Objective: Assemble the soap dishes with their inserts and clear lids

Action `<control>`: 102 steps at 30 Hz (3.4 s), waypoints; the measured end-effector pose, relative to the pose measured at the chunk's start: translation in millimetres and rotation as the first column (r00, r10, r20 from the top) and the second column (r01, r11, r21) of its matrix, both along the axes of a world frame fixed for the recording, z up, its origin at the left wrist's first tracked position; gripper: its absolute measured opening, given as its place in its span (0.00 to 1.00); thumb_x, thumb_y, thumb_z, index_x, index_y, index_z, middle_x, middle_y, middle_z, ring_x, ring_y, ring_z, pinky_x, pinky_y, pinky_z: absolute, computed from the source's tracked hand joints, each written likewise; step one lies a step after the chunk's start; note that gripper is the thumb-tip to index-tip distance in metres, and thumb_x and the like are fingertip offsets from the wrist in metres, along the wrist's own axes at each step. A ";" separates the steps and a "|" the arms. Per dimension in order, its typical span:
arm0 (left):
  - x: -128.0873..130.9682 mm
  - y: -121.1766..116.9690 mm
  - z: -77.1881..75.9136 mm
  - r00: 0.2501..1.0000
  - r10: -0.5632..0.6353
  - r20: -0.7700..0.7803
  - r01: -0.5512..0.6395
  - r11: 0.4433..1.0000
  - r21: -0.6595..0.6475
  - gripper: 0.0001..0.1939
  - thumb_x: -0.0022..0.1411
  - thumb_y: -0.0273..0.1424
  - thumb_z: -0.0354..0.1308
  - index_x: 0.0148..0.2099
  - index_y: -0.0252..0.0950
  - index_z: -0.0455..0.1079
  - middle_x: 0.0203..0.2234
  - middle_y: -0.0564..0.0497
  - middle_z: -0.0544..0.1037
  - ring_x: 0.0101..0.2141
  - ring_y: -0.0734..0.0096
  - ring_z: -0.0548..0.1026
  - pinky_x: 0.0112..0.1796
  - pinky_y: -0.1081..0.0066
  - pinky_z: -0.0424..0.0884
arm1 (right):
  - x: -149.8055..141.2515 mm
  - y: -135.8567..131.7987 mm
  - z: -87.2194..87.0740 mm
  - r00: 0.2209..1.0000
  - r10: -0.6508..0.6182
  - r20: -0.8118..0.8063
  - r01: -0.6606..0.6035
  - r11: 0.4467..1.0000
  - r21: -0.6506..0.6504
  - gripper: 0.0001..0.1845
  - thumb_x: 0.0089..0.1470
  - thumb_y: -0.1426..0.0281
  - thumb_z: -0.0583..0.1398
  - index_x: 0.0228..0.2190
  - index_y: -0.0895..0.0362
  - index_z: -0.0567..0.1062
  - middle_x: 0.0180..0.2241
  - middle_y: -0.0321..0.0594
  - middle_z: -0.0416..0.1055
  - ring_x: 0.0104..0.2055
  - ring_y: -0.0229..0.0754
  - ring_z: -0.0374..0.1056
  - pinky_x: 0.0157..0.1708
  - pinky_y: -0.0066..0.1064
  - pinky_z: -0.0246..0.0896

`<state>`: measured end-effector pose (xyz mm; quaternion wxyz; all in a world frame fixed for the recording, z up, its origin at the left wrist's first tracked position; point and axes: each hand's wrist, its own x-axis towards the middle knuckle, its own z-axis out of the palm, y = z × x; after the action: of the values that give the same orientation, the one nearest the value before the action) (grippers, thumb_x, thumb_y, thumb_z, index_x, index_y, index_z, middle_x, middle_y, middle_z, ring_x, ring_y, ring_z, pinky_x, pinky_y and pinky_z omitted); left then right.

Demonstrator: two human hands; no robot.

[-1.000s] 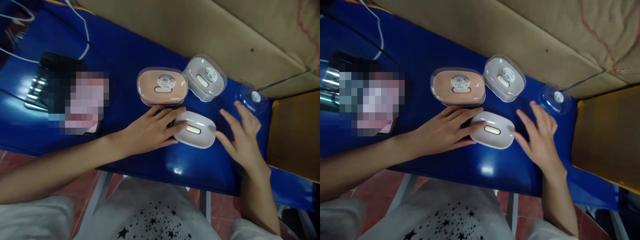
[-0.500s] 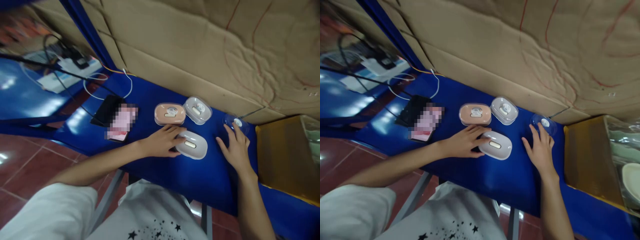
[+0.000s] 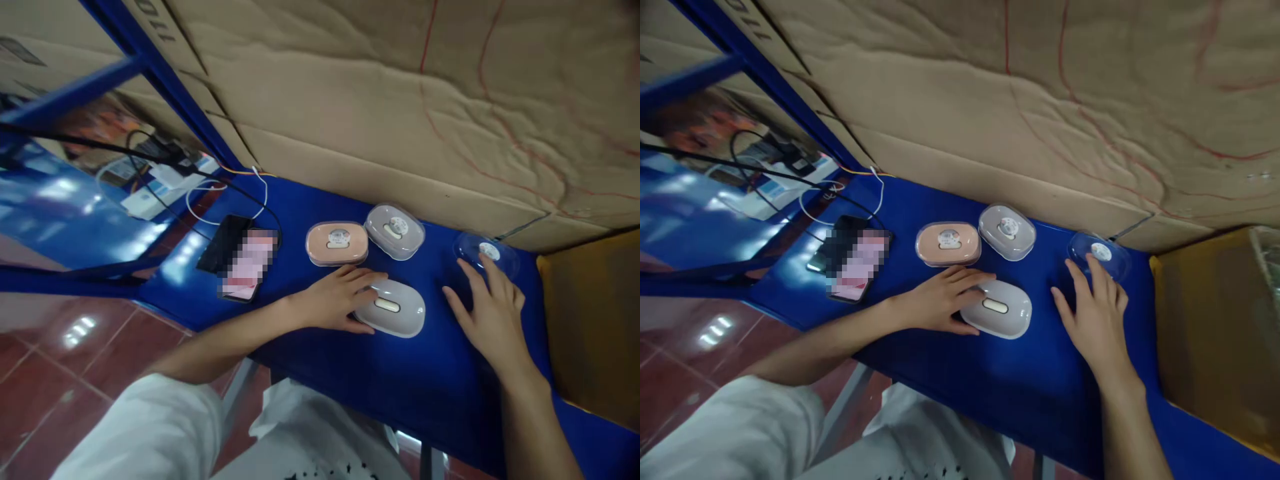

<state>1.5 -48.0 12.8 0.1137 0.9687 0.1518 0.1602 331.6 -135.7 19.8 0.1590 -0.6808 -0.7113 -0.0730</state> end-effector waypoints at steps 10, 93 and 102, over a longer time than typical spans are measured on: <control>-7.0 -1.2 4.3 0.999 -0.003 -0.045 0.004 1.000 0.025 0.26 0.74 0.49 0.64 0.58 0.30 0.76 0.72 0.33 0.68 0.66 0.41 0.72 0.62 0.49 0.70 | 6.5 -3.6 9.7 0.998 -0.054 0.026 0.052 0.996 0.067 0.36 0.68 0.53 0.63 0.72 0.47 0.67 0.75 0.57 0.59 0.71 0.77 0.63 0.64 0.71 0.61; -30.7 -1.4 -22.0 0.977 0.129 0.169 -0.067 0.940 -0.334 0.44 0.71 0.40 0.69 0.80 0.45 0.51 0.72 0.34 0.63 0.72 0.41 0.64 0.68 0.38 0.68 | -87.4 -14.7 -24.2 0.887 0.370 -0.277 -0.376 0.926 0.033 0.44 0.65 0.55 0.68 0.74 0.36 0.57 0.72 0.46 0.61 0.75 0.65 0.56 0.70 0.64 0.58; -34.3 -0.9 -27.4 0.979 0.140 0.146 -0.077 0.925 -0.371 0.45 0.70 0.42 0.70 0.80 0.47 0.50 0.72 0.35 0.64 0.72 0.43 0.65 0.67 0.38 0.70 | -90.2 -18.1 -28.4 0.883 0.387 -0.265 -0.382 0.921 0.070 0.39 0.67 0.53 0.66 0.73 0.42 0.62 0.71 0.48 0.63 0.75 0.62 0.55 0.69 0.62 0.60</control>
<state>-32.8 -48.9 -14.6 0.2945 0.9037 0.2221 0.2174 241.4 -153.8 -8.6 0.2723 -0.5286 -0.8025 0.0491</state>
